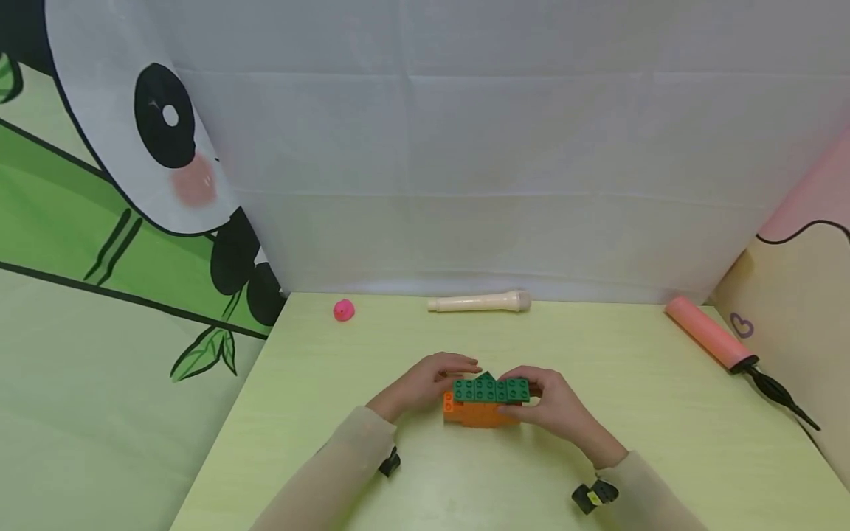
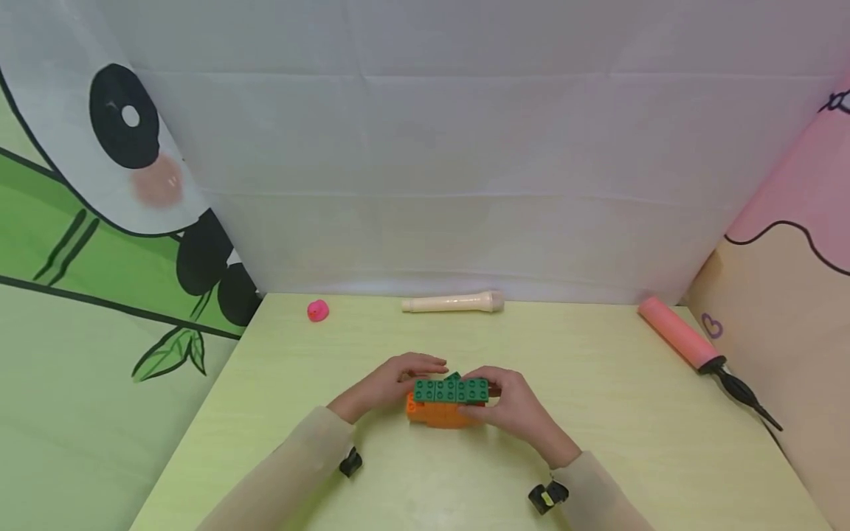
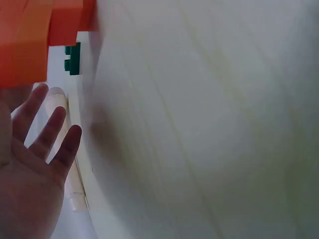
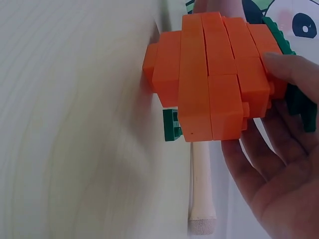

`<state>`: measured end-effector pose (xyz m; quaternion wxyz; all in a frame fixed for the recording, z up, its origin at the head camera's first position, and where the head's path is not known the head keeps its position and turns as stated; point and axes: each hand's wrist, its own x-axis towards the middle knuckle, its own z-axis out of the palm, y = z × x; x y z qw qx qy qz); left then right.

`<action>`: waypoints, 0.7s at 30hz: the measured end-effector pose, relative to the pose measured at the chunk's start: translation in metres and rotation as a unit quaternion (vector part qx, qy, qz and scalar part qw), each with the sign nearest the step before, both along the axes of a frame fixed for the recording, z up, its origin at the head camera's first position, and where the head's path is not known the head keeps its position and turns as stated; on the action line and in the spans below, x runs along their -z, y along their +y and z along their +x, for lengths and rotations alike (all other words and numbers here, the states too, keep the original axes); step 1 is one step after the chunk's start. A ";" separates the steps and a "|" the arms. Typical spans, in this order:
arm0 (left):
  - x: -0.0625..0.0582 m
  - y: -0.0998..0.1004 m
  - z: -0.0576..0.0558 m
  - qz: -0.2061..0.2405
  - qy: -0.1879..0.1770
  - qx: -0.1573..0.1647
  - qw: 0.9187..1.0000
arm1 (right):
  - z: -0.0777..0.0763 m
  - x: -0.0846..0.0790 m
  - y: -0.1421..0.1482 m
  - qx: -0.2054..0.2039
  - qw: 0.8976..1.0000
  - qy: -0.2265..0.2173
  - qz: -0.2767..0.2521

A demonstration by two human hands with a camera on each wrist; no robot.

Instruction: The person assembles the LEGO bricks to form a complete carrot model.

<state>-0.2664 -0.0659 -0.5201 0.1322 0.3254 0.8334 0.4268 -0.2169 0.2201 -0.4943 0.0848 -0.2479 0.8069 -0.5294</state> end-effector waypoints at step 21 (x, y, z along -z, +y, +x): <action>0.009 0.006 -0.009 -0.140 0.166 -0.014 0.976 | -0.014 -0.005 0.016 -0.037 0.999 0.004 0.000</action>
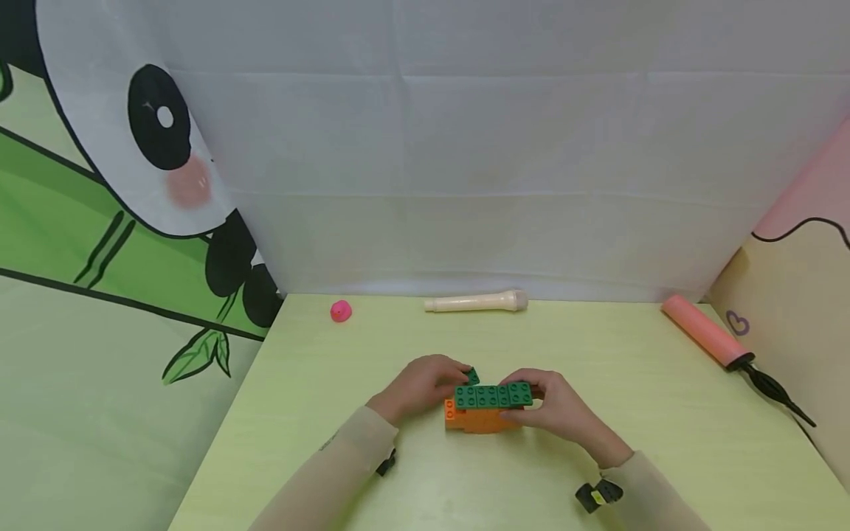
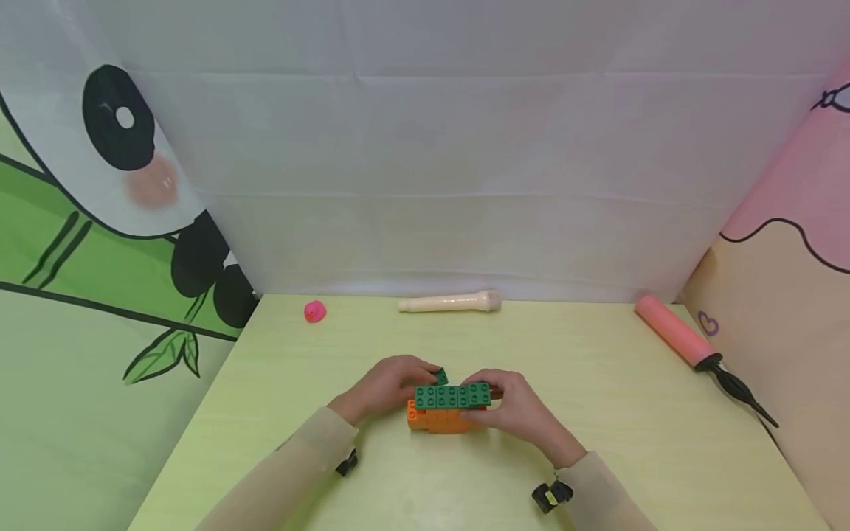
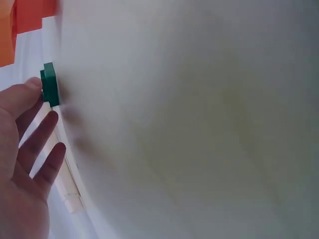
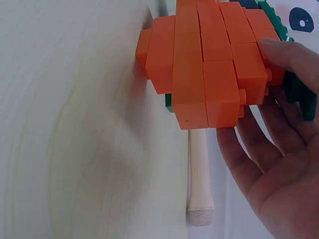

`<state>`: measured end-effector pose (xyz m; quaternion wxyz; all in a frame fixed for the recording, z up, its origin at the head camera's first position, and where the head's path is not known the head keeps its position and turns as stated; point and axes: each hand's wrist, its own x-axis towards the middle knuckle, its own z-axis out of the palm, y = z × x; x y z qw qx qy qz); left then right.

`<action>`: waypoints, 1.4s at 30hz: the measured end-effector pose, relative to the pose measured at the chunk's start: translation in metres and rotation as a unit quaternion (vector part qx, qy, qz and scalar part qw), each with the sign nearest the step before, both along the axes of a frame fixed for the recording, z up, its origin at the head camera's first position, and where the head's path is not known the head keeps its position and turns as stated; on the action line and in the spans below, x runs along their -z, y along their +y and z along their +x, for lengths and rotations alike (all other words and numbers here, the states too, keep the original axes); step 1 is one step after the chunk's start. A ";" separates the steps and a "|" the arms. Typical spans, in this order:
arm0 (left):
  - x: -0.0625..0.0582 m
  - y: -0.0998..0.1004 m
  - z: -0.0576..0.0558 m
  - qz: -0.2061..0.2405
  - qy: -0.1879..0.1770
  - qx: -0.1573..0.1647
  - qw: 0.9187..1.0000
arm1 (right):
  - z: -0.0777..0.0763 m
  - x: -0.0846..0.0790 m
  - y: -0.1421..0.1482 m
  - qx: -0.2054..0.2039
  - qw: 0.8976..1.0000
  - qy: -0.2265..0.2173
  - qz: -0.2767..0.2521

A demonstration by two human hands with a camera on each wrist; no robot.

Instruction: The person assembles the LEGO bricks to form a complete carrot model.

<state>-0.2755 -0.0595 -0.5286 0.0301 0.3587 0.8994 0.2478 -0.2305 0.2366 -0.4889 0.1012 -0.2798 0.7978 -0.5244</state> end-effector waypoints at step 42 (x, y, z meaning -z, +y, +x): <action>-0.021 0.007 -0.012 0.110 -0.074 -0.176 0.975 | -0.023 -0.002 0.008 0.026 0.999 -0.005 0.018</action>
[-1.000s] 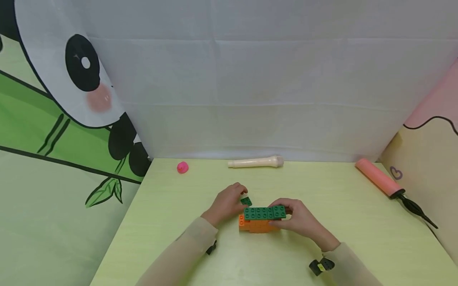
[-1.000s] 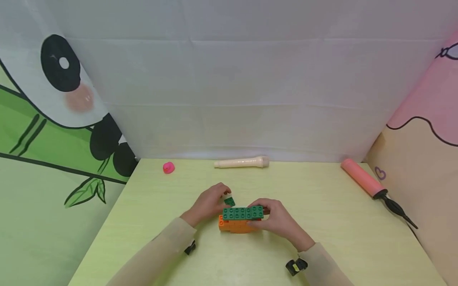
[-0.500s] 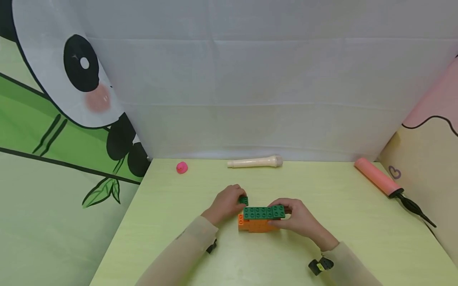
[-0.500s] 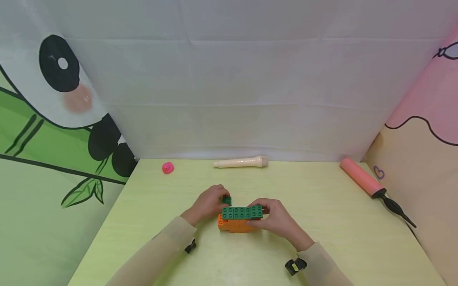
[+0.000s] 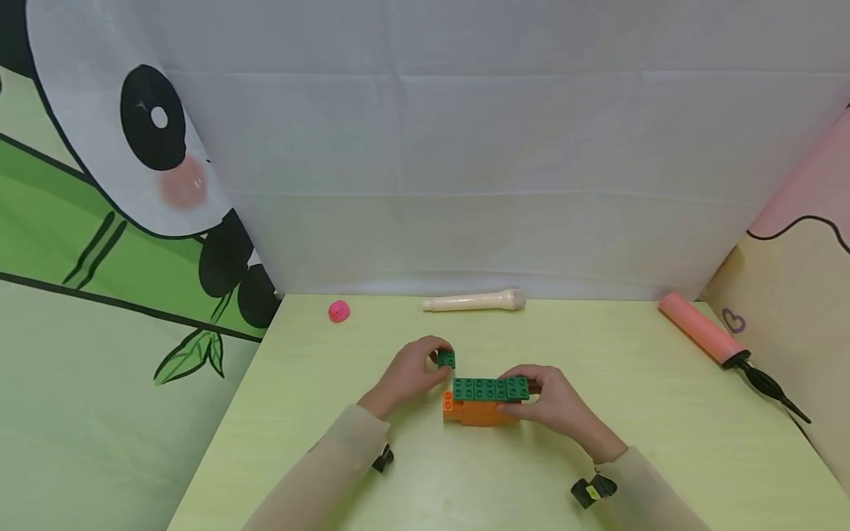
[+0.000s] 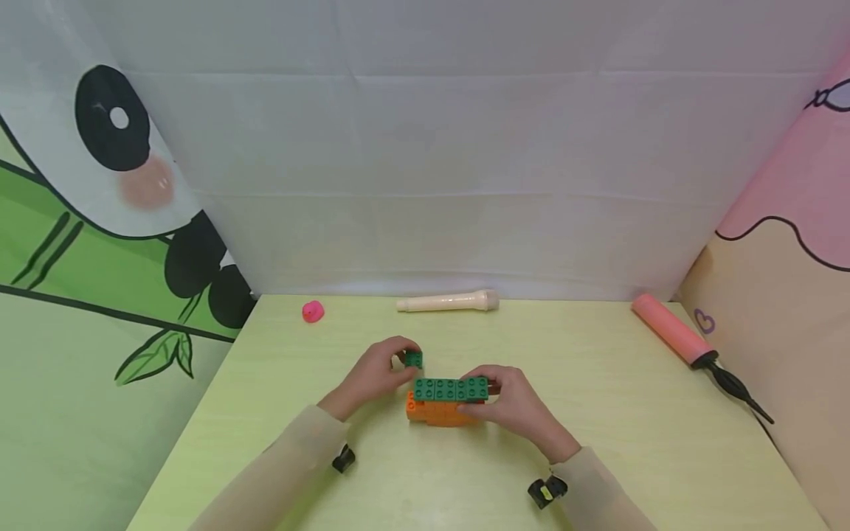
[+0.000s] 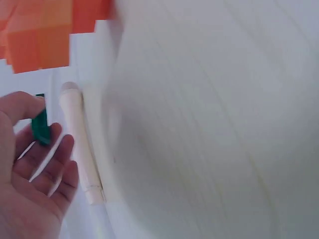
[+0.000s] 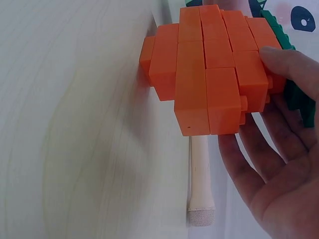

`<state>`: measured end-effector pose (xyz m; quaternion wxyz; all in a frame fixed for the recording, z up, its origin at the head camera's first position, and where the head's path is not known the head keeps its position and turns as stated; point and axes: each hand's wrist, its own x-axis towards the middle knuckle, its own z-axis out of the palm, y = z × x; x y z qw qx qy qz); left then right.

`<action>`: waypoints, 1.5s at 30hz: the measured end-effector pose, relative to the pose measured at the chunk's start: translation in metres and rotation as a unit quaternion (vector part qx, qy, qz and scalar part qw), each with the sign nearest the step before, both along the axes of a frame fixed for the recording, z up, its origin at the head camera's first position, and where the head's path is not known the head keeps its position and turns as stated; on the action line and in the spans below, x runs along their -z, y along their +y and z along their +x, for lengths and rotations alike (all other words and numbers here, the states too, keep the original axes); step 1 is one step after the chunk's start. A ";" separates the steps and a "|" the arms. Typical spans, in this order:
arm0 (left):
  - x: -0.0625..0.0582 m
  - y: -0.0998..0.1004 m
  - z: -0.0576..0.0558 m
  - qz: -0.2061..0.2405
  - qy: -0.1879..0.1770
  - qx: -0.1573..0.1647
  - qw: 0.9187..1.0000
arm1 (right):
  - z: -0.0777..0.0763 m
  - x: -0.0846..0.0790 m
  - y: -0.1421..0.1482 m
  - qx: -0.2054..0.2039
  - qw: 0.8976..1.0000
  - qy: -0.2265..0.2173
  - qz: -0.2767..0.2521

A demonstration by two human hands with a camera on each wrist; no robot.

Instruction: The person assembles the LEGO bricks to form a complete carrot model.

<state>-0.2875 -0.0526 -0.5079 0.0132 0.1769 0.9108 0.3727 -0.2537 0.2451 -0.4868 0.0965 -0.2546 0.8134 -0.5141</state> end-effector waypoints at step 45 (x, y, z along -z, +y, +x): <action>-0.029 -0.005 0.035 0.242 -0.068 0.134 0.959 | 0.004 0.002 -0.017 0.066 0.998 -0.013 0.007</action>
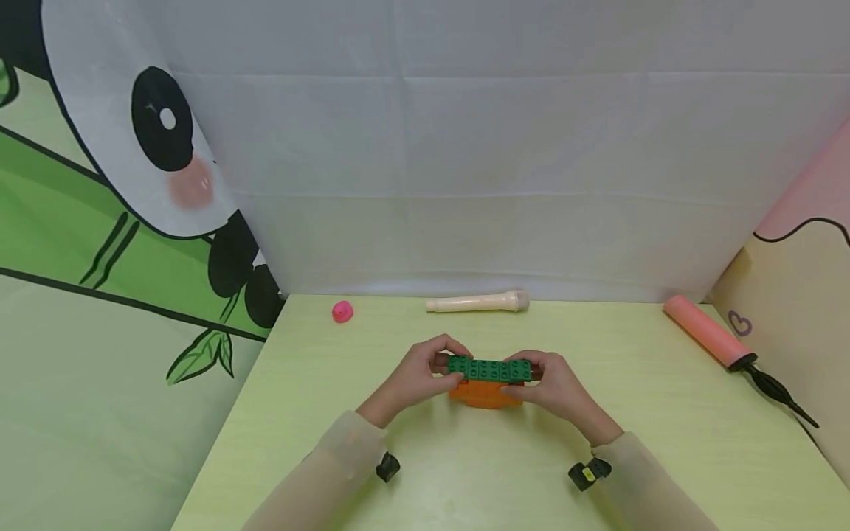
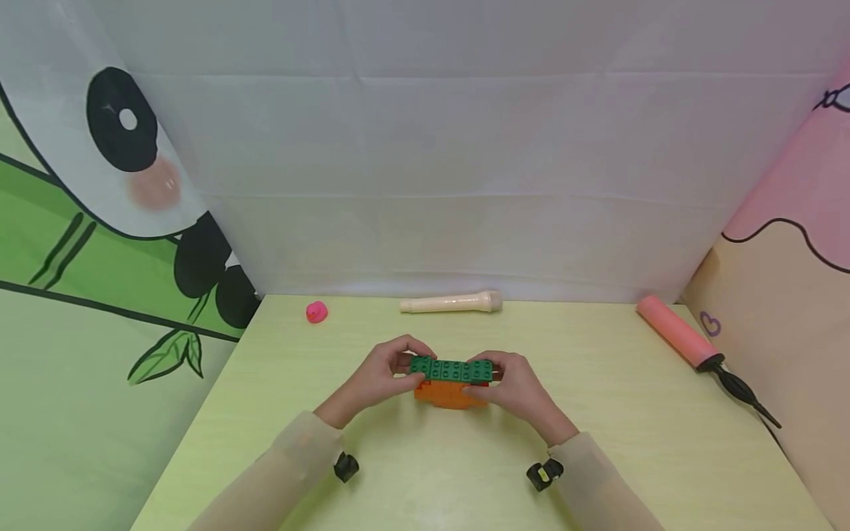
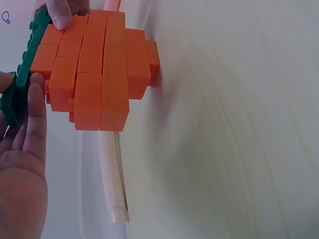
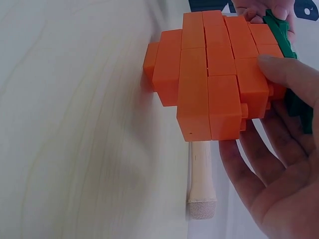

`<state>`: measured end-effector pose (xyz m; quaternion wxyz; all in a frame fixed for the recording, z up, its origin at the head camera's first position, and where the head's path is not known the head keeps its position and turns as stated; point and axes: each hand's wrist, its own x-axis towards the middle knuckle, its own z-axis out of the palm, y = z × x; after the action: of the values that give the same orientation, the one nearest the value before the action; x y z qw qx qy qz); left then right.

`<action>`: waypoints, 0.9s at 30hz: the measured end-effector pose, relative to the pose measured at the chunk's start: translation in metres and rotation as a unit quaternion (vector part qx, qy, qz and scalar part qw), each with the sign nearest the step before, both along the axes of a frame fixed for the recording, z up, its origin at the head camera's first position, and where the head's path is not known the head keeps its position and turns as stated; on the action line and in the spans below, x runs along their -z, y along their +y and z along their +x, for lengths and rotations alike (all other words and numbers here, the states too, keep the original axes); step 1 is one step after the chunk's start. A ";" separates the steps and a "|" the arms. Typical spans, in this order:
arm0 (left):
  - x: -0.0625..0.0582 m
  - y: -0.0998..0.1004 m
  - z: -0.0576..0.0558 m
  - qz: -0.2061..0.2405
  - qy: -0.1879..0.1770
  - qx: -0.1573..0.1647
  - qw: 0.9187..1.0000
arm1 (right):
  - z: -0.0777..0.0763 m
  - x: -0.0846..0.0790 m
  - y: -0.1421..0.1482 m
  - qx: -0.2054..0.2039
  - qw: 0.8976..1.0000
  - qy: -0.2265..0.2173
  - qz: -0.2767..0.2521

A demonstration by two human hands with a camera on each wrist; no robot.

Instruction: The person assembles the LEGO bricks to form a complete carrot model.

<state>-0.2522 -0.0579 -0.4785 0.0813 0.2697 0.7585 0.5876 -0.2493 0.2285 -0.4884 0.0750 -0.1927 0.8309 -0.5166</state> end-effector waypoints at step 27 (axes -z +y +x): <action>-0.010 0.003 -0.001 -0.061 0.013 -0.012 0.998 | -0.001 -0.002 0.000 -0.008 1.000 0.001 0.007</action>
<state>-0.2535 -0.0551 -0.4689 0.0808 0.2622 0.7972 0.5377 -0.2499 0.2281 -0.4865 0.0798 -0.1990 0.8329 -0.5102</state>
